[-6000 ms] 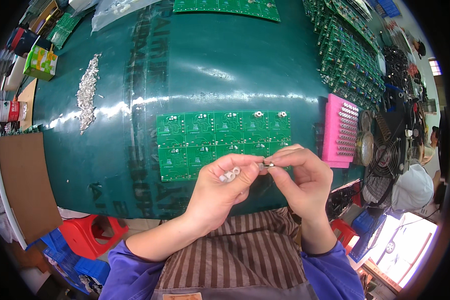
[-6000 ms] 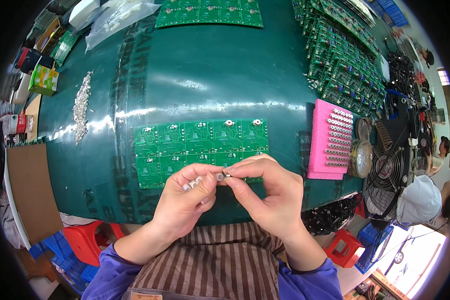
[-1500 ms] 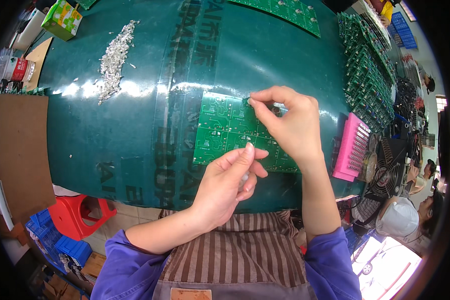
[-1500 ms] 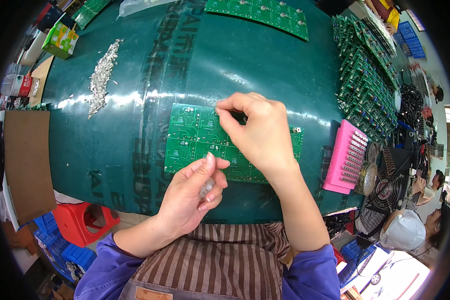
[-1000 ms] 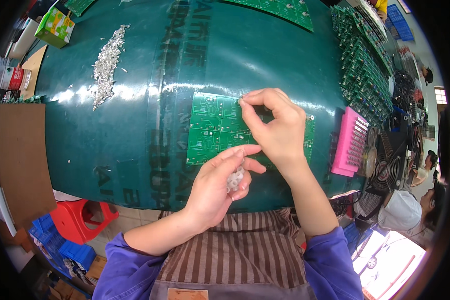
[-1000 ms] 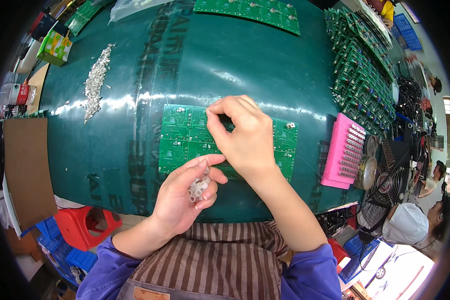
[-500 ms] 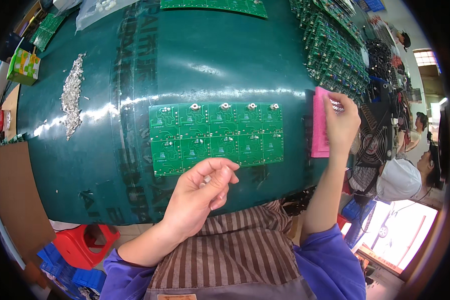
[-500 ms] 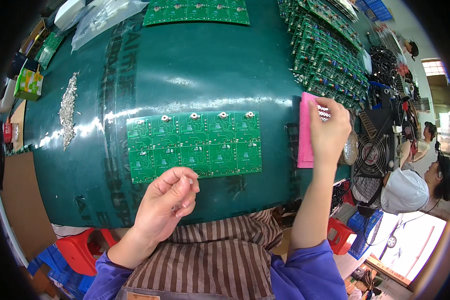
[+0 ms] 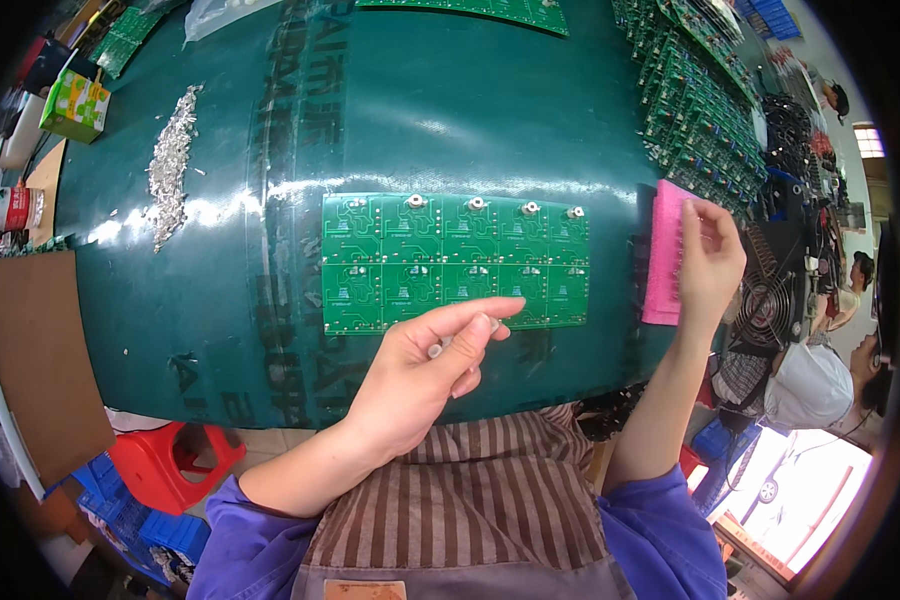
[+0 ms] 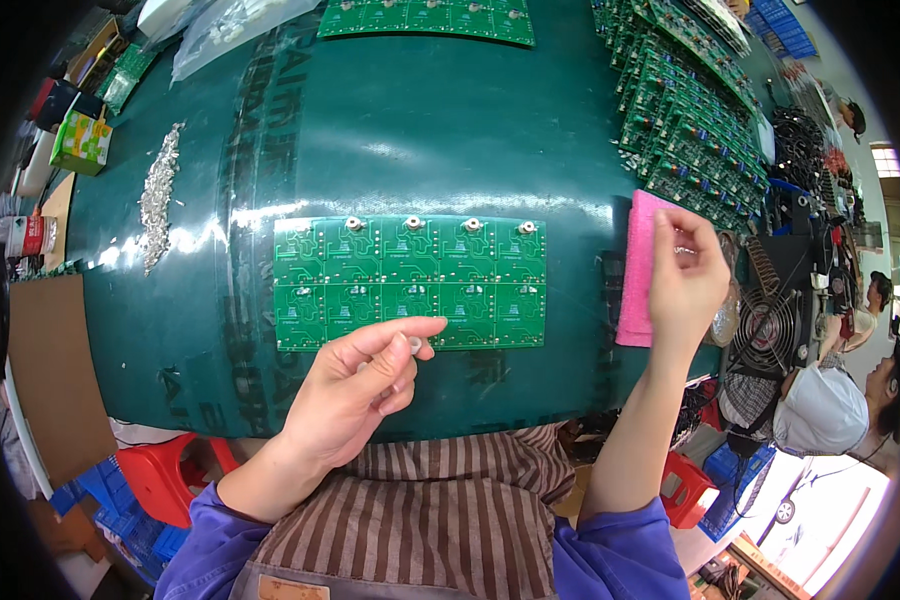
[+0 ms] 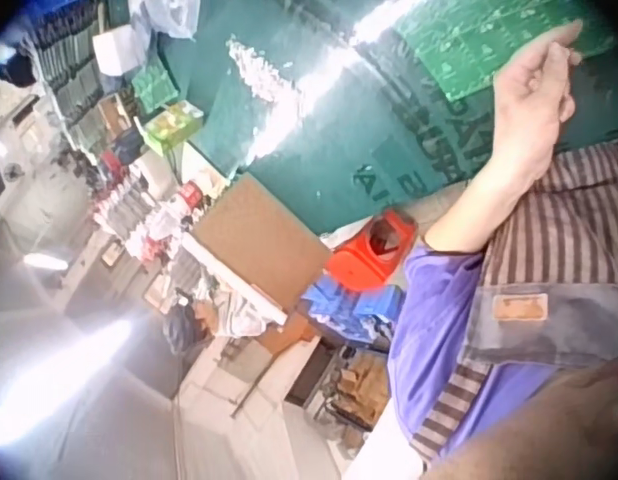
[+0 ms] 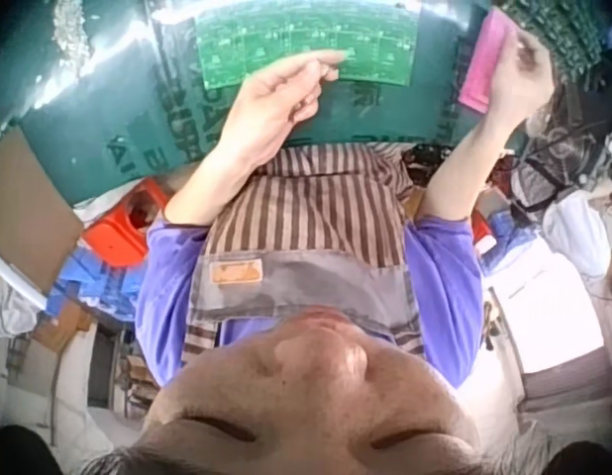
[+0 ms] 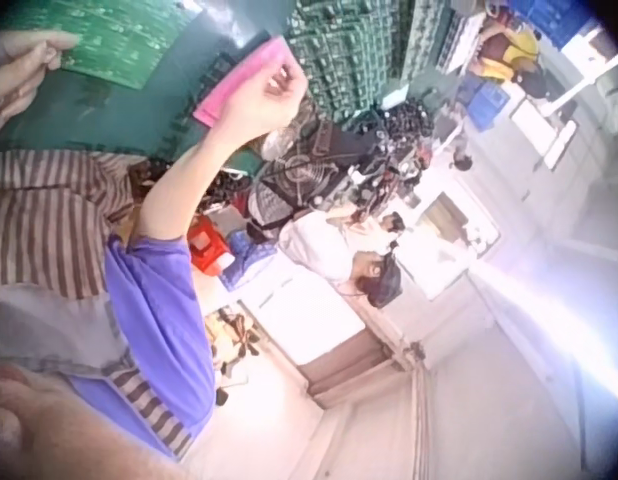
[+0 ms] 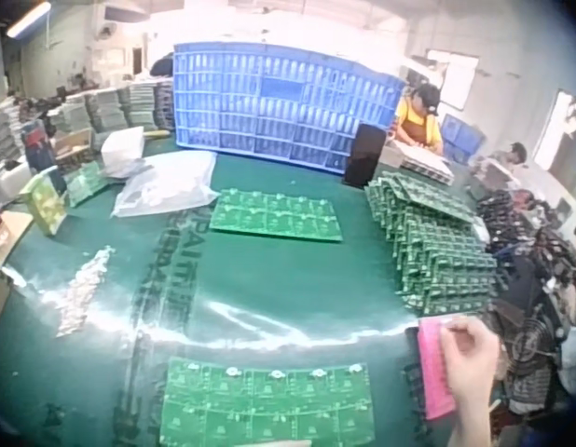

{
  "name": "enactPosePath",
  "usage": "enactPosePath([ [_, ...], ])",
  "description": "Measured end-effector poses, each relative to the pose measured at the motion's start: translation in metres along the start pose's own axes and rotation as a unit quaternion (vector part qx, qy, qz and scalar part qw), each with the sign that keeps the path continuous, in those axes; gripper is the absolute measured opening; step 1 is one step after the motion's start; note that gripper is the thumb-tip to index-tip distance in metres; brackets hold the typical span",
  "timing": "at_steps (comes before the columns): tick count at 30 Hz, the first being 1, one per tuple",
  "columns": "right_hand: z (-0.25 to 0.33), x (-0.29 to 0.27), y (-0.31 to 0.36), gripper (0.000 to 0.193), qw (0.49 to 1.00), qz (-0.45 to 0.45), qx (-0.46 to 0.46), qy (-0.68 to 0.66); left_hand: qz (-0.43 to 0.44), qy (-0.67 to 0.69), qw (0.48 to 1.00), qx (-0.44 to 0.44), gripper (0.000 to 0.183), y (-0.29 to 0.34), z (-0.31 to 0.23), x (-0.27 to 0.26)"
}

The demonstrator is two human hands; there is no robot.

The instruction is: The person sets aside a cardboard pad, then fits plastic sleeves onto electronic components and inserts them into a circuit board by hand.

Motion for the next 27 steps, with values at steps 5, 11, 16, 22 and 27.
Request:
enactPosePath([
  [5,0.082,0.068,0.084,0.009,0.87,0.307,0.11,-0.37,-0.007,-0.016,1.0,0.009,0.029,0.0,-0.002,0.0],
  [11,0.098,0.095,0.115,0.01,0.78,0.395,0.18,-0.451,0.005,0.105,0.994,0.029,0.016,0.002,-0.001,-0.003],
  [16,0.103,0.098,0.122,0.01,0.769,0.411,0.174,-0.459,-0.013,0.102,0.994,0.027,0.011,0.006,-0.003,-0.008],
  [22,0.123,0.102,0.116,0.008,0.842,0.372,0.031,-0.388,-0.019,0.125,0.992,0.028,0.011,0.011,-0.011,-0.018],
  [27,0.154,0.136,0.107,0.007,0.868,0.427,-0.09,-0.238,-0.097,0.135,0.984,0.063,0.019,0.02,-0.016,-0.045],
])
Point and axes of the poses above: each hand's wrist, its own y-axis away from the middle knuckle, its own x-axis out of the palm, z = x × y, the point moved 9 cm from there along -y, towards the middle knuckle, and after that the axes turned 2 degrees about -y, right-handed, at the moved point
